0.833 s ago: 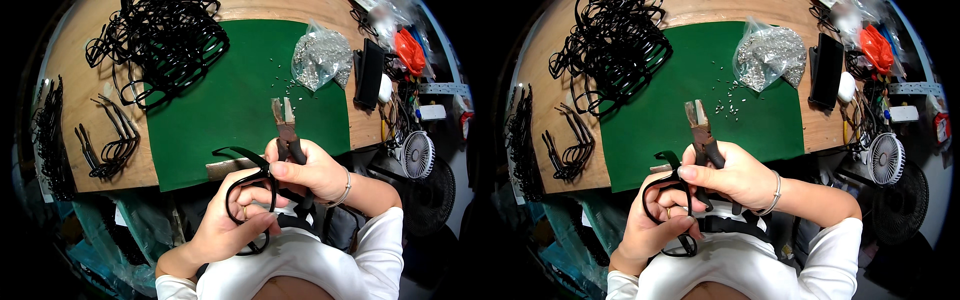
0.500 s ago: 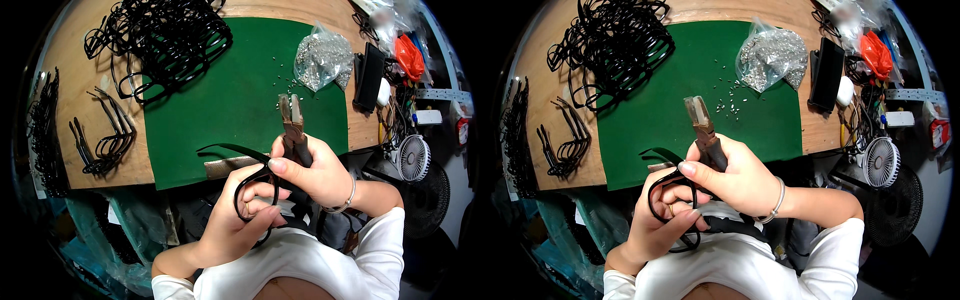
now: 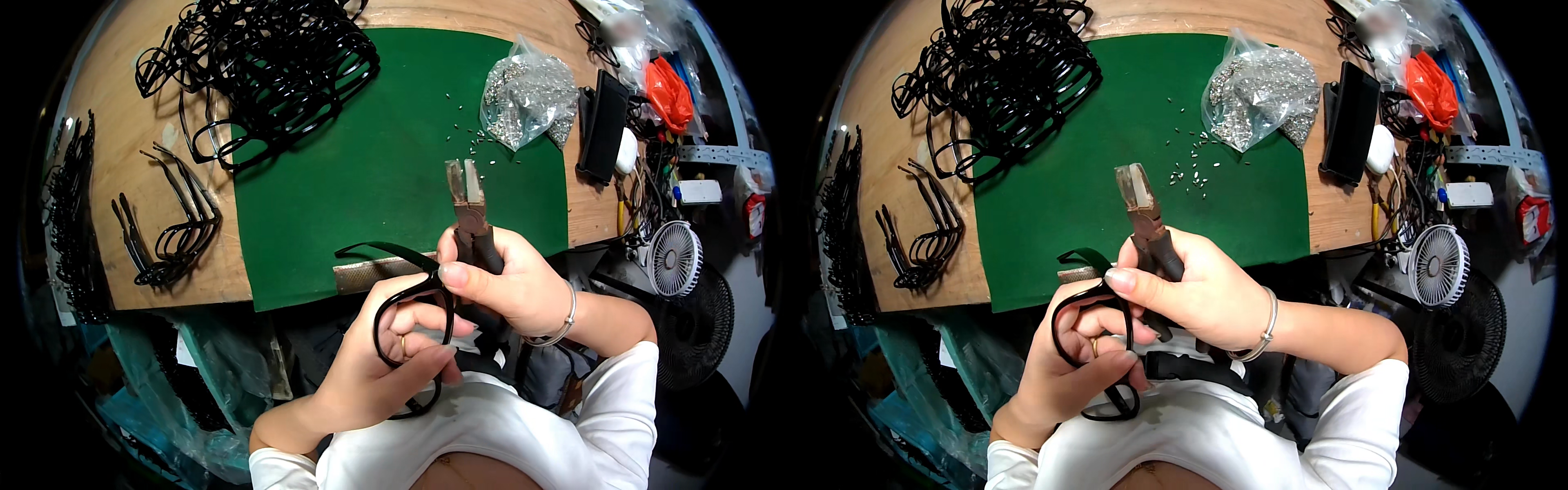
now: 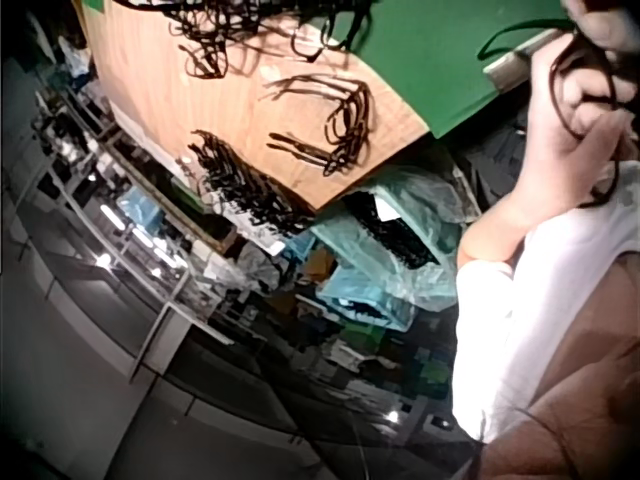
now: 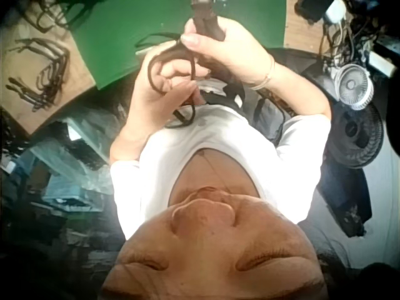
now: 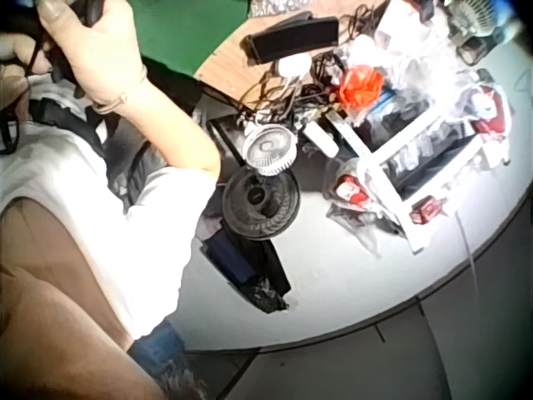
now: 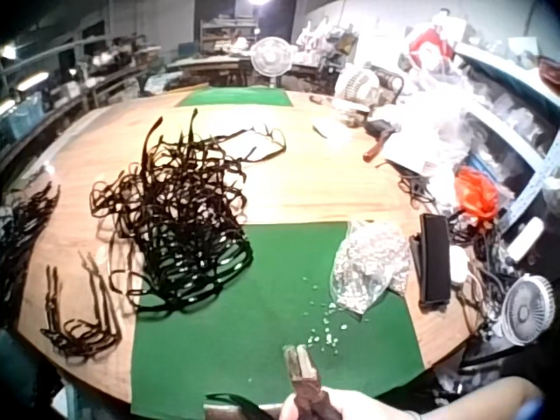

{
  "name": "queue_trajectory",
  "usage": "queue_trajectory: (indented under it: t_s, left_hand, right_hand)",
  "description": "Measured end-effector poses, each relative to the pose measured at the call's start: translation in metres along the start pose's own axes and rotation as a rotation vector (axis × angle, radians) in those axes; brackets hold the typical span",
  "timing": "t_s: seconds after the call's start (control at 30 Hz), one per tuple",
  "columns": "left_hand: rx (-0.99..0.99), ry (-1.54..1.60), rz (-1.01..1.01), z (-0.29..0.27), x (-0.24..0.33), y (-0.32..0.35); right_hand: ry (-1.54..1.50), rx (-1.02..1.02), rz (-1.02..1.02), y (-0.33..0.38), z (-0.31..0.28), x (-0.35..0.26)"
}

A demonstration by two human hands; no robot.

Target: The person repeatedly picks up black eyeglass frames from a pile on a green mat and uses pliers to press or adjust the hinge area of each frame. After each adjustment, the frame is placed back on the mat. The process continues with multiple frames throughout the clip.

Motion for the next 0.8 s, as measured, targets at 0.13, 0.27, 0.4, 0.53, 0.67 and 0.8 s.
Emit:
queue_trajectory:
  t_s: [0.13, 0.27, 0.4, 0.53, 0.67, 0.8]
  left_hand:
    - [-0.010, 0.027, -0.009, -0.003, -0.001, 0.008]
    - [0.018, 0.011, -0.087, -0.010, 0.008, 0.012]
    - [0.093, 0.011, -0.071, -0.004, 0.008, 0.011]
    - [0.060, 0.000, -0.091, -0.005, 0.006, 0.012]
    - [-0.026, -0.033, -0.080, -0.010, -0.002, 0.014]
    - [0.039, -0.060, -0.078, -0.001, -0.003, 0.011]
  right_hand:
    - [0.169, 0.004, -0.026, 0.008, -0.010, 0.000]
    - [0.714, -0.246, 0.171, 0.026, -0.027, -0.008]
    - [0.815, -0.317, 0.178, 0.025, -0.017, -0.017]
    - [0.878, -0.337, 0.080, 0.021, -0.016, -0.017]
    - [1.010, -0.305, 0.079, 0.016, -0.013, -0.021]
    - [1.198, -0.120, -0.036, 0.020, -0.013, -0.007]
Point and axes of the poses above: each hand's wrist, its own y-axis away from the middle knuckle, its own z-axis out of the palm, x = y × z, the point moved 1 cm from there along -y, towards the middle knuckle, and after that the axes turned 4 degrees about -y, right-handed, at the moved point
